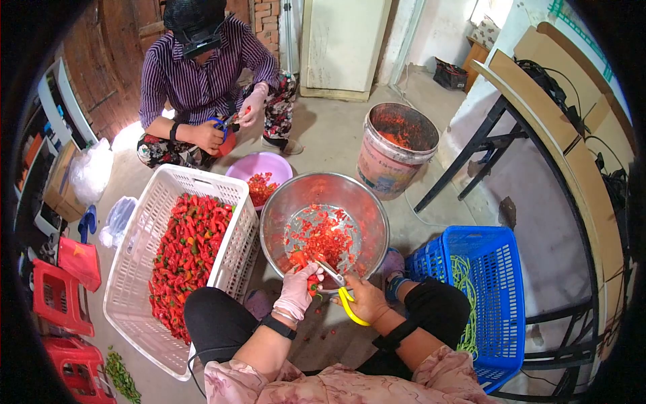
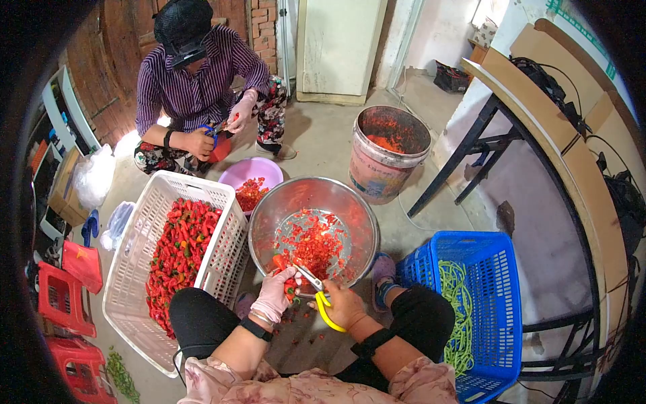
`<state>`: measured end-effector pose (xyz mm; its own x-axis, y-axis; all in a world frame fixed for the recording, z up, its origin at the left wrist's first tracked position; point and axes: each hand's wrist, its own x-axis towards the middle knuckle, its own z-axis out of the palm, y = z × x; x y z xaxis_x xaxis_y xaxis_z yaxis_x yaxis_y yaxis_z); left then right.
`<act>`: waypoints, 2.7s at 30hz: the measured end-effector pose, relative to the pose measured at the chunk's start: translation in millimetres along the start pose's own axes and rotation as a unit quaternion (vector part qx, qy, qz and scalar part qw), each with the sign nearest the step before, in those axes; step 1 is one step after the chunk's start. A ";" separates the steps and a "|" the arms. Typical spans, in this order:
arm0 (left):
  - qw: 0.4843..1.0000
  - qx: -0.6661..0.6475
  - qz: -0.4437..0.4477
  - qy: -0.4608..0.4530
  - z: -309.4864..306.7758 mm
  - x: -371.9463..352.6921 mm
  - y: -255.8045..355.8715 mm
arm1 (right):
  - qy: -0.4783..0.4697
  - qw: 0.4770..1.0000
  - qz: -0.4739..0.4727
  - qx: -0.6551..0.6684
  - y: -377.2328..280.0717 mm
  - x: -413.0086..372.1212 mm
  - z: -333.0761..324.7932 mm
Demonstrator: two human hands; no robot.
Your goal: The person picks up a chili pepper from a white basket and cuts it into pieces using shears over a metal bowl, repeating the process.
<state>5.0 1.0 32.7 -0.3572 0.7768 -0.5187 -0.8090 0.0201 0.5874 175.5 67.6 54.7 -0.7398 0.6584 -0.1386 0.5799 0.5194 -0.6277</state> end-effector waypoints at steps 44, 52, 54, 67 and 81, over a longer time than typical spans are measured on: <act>0.999 0.028 -0.017 -0.007 -7.6 5.9 5.4 | 0.014 0.991 -0.022 0.131 22.3 4.9 2.0; 0.999 0.044 0.025 -0.021 -3.6 2.7 3.9 | 0.046 0.993 -0.106 0.012 11.2 1.8 -2.1; 0.998 0.054 0.025 -0.016 -1.0 0.6 5.0 | 0.048 0.993 -0.107 0.009 8.8 1.3 -3.4; 0.999 -0.013 -0.027 -0.029 -8.8 6.8 4.9 | 0.015 0.999 -0.026 0.015 5.6 -0.6 -0.3; 1.000 -0.012 -0.017 -0.010 -10.6 7.4 7.5 | -0.045 0.989 -0.024 0.139 10.8 0.0 -6.4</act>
<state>-8.7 0.2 26.6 -0.3198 0.7888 -0.5249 -0.8312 0.0323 0.5550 184.0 76.7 52.7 -0.7987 0.5789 -0.1642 0.4369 0.3704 -0.8197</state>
